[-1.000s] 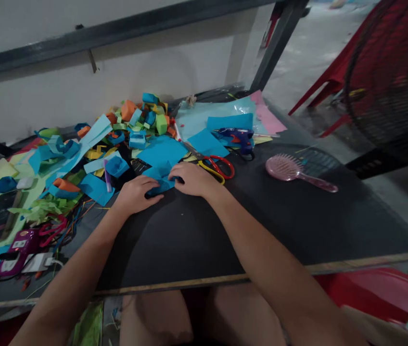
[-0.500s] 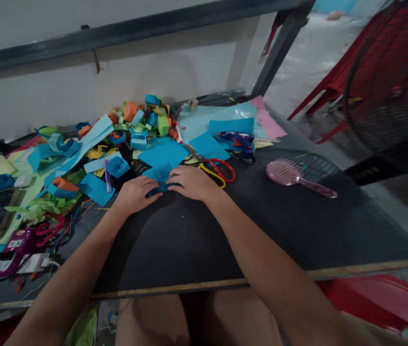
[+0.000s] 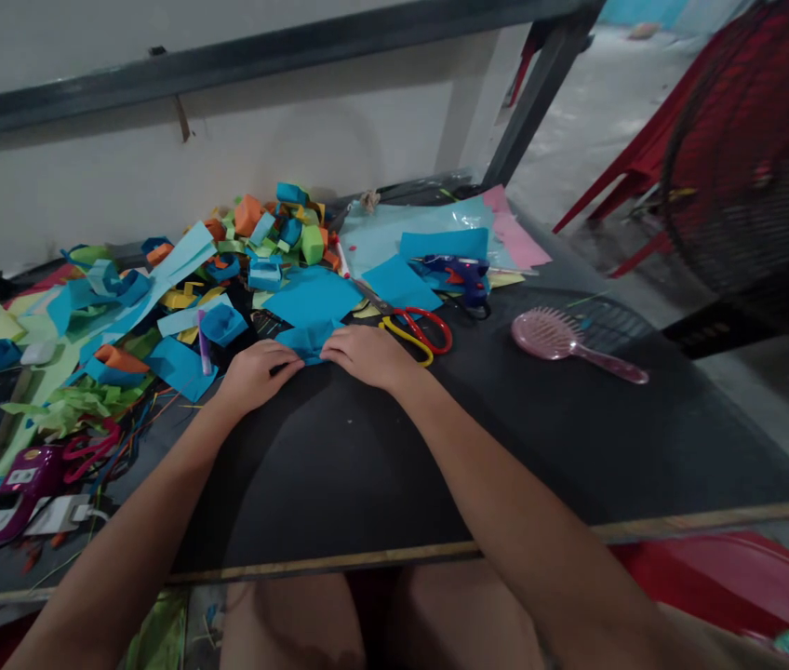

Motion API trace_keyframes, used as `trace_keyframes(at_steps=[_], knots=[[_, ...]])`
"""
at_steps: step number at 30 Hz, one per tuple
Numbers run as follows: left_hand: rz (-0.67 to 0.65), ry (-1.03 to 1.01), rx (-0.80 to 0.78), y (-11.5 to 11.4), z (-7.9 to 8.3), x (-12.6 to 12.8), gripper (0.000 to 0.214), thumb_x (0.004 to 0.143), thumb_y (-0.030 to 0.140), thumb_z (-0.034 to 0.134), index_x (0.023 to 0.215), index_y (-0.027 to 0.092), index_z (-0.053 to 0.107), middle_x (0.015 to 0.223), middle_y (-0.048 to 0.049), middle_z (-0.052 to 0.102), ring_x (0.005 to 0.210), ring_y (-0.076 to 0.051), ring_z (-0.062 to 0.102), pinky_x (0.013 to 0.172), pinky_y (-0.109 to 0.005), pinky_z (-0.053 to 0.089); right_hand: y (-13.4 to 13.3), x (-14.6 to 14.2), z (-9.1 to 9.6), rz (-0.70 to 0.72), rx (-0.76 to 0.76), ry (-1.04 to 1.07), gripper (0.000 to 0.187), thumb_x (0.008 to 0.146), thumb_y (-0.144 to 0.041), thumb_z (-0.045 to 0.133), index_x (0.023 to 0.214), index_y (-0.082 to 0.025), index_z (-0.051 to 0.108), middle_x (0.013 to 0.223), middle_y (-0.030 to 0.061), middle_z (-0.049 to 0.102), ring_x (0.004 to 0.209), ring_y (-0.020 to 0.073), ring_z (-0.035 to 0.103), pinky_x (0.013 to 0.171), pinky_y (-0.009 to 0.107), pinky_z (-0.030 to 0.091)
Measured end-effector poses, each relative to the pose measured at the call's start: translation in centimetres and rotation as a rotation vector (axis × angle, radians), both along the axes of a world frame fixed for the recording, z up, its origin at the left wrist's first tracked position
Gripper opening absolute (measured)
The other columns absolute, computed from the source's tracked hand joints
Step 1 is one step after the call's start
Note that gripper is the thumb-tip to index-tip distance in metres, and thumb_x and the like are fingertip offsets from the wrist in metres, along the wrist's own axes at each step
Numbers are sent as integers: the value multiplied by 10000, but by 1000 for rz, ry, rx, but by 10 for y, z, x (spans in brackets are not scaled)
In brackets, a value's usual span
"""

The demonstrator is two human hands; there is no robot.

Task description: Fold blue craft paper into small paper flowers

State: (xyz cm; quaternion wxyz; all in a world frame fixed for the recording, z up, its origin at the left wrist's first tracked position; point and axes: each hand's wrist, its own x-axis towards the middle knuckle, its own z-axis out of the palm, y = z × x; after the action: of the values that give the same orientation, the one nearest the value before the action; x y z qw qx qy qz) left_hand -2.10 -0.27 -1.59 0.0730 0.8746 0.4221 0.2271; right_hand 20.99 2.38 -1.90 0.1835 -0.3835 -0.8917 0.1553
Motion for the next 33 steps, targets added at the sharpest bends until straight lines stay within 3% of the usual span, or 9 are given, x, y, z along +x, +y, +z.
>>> trace_keyframes(at_steps=[7,15,21,33], knots=[[142,-165,-107,1,-2,4,124,863,262,679,780,220,761,881,-23,769,849,-183,713,839,-324,562,2,1,3,-154,-112,72,174,917,-326,610,892,-202,730,883,52,715,801,191,629,680,302,423],[360,-209,-64,-3,-9,15,94,760,252,781,691,209,734,844,-25,759,846,-195,705,849,-361,570,-3,-9,-2,-352,-111,104,164,850,-341,702,775,-196,687,802,43,694,756,187,617,641,299,393],[357,-191,-23,-5,-9,15,89,793,241,744,712,205,734,847,-36,761,850,-216,703,840,-408,579,-3,-13,-4,-396,-77,124,179,860,-333,692,741,-202,670,786,42,700,755,189,628,609,298,374],[398,-220,-71,-3,-6,18,82,779,220,743,711,183,716,845,-44,758,835,-210,711,828,-372,584,-4,-16,-2,-459,-142,146,186,851,-342,697,737,-197,673,778,37,699,740,182,616,586,290,355]])
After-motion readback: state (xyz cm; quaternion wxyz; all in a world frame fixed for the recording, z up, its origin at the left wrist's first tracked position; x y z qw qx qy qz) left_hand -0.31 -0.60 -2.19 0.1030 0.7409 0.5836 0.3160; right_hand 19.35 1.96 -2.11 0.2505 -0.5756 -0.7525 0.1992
